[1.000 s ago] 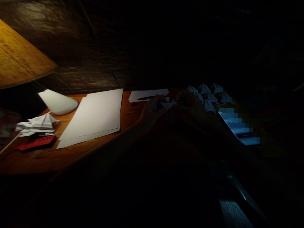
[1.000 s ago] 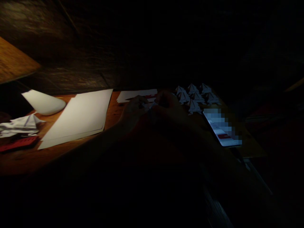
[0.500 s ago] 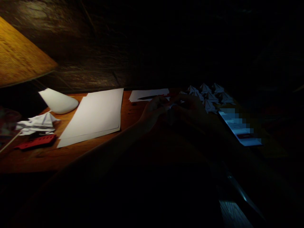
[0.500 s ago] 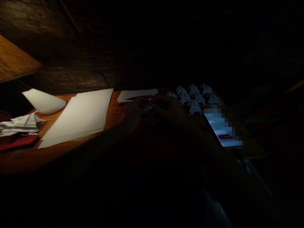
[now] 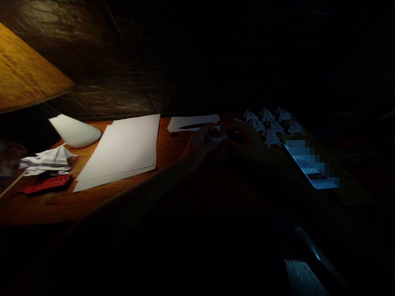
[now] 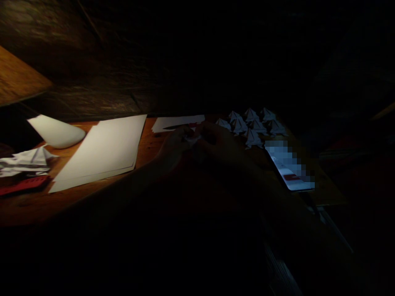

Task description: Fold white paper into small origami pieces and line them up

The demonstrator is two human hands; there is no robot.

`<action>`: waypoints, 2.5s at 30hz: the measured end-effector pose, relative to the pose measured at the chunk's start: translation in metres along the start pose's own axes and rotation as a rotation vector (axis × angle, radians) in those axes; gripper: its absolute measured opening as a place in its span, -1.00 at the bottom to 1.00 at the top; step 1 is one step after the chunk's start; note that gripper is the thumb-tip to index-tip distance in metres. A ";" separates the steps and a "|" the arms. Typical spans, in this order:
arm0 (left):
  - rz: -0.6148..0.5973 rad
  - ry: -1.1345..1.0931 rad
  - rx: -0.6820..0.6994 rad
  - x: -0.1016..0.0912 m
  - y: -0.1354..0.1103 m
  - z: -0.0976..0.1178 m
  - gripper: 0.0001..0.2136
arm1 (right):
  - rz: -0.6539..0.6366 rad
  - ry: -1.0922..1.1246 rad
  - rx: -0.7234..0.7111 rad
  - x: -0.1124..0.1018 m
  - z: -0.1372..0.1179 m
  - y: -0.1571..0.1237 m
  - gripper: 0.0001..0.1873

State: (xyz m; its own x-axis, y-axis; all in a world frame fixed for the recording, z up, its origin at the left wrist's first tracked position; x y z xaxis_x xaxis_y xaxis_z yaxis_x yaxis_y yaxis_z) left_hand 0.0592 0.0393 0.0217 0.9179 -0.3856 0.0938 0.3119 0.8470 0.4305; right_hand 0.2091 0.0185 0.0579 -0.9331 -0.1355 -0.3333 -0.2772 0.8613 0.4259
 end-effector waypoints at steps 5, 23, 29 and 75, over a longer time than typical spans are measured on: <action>0.007 -0.001 -0.025 -0.001 -0.001 0.001 -0.77 | 0.027 0.039 -0.004 -0.001 0.005 0.000 -0.65; -0.004 -0.020 -0.015 0.007 -0.002 0.010 -0.82 | 0.041 0.118 0.059 0.001 0.008 -0.001 -0.61; -0.055 -0.036 -0.004 0.008 -0.002 0.006 -0.81 | -0.021 0.110 0.090 0.004 0.004 -0.002 -0.59; -0.056 -0.008 -0.044 -0.001 0.002 0.002 -0.81 | 0.133 0.264 0.152 -0.013 0.004 0.000 -0.59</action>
State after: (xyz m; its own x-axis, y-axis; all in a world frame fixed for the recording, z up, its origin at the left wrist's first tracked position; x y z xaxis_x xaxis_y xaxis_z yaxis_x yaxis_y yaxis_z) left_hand 0.0586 0.0411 0.0242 0.8967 -0.4357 0.0776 0.3736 0.8392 0.3951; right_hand 0.2223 0.0226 0.0591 -0.9914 -0.1223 -0.0456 -0.1305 0.9403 0.3142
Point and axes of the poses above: each hand's wrist, its own y-axis towards the middle knuckle, its own x-axis out of the palm, z = x × y, the point moved 6 cm from there along y, towards the middle knuckle, and after that the axes turned 7 degrees about x, right-handed, at the moved point
